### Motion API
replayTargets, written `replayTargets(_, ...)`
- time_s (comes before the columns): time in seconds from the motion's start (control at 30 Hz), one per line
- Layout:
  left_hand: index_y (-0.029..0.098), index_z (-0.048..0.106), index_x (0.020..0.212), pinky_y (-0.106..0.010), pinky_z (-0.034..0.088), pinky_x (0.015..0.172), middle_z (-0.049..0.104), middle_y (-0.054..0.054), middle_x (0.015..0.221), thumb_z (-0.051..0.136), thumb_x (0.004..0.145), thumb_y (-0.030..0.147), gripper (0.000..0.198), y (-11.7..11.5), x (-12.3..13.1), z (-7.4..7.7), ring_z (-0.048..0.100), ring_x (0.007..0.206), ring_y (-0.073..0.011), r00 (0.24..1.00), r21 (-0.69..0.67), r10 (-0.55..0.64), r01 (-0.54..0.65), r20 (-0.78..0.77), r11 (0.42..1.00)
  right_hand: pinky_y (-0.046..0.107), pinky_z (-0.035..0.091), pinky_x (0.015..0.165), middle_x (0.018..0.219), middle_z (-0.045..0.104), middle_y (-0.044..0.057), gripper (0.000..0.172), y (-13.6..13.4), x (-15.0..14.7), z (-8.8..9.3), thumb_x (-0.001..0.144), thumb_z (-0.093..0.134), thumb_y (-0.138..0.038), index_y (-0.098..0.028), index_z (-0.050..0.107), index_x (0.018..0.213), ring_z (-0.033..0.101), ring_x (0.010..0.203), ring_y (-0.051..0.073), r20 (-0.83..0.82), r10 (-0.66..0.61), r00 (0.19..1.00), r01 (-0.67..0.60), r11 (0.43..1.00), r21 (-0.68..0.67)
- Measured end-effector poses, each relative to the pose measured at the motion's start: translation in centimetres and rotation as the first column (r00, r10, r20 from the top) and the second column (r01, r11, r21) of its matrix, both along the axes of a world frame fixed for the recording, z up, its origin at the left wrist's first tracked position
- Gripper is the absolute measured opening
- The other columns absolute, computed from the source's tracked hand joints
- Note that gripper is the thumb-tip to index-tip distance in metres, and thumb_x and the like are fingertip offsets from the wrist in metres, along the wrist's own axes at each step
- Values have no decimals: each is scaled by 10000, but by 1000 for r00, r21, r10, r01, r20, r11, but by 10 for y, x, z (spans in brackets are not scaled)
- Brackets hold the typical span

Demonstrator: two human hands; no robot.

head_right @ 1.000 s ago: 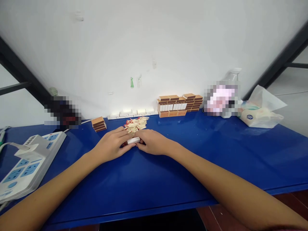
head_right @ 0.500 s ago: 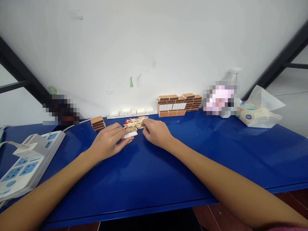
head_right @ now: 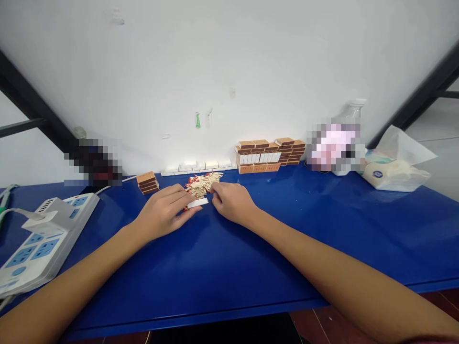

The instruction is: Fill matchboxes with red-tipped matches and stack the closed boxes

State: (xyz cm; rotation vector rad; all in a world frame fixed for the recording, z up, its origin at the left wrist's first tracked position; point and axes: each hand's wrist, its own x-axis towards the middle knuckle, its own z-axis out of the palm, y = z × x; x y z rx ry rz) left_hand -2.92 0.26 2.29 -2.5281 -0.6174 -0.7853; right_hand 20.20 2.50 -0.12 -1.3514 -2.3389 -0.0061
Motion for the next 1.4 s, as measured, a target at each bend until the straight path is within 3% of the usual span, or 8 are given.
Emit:
replayTargets(0.6,134,674,1004,-347,520,731,686,-56,833,594,1012,271,160,2,-1,0,597,813,-215,1000,2,9,-9,-8,1000,280,315,632,848,739,41,159,1,1,-1,924,547,-171,-200,694,977,614,704,170,-24,23,999,-23,1000,-16)
replayTargets(0.77,152,680,919,-353,502,679,665,-54,775,567,991,264,175,6,-8,1,572,779,-219,999,-18,40,-40,3,999,283,339,647,804,713,25,154,14,12,-3,903,557,-180,-208,686,984,616,707,180,-62,-87,994,89,996,19)
replayTargets(1.0,144,679,1011,-383,529,781,705,-90,939,509,1026,271,213,9,-10,2,592,891,-237,994,-79,90,-95,-54,992,292,399,704,988,708,71,169,39,9,-1,956,561,-277,-187,682,1031,635,821,190,-174,-83,981,105,987,120)
replayTargets(1.13,147,663,1021,-379,520,770,695,-93,957,494,1039,265,207,7,-7,2,582,877,-234,985,-78,130,-139,-111,987,298,412,697,896,729,66,224,50,0,7,952,602,-375,-189,713,896,642,802,200,-201,-221,954,232,972,32)
replayTargets(1.23,144,667,1025,-379,521,766,701,-100,968,486,1042,248,210,6,-7,4,589,883,-238,974,-32,162,-169,-160,985,296,434,686,867,759,66,301,50,-5,12,920,650,-467,-196,741,826,662,792,207,-179,-271,946,260,962,-82)
replayTargets(1.4,132,678,1006,-378,534,738,709,-90,951,489,1027,218,208,3,-8,9,610,865,-237,964,9,181,-182,-195,983,282,458,687,838,786,69,237,47,-9,12,903,659,-372,-196,781,801,697,802,215,-104,-282,954,271,957,-105)
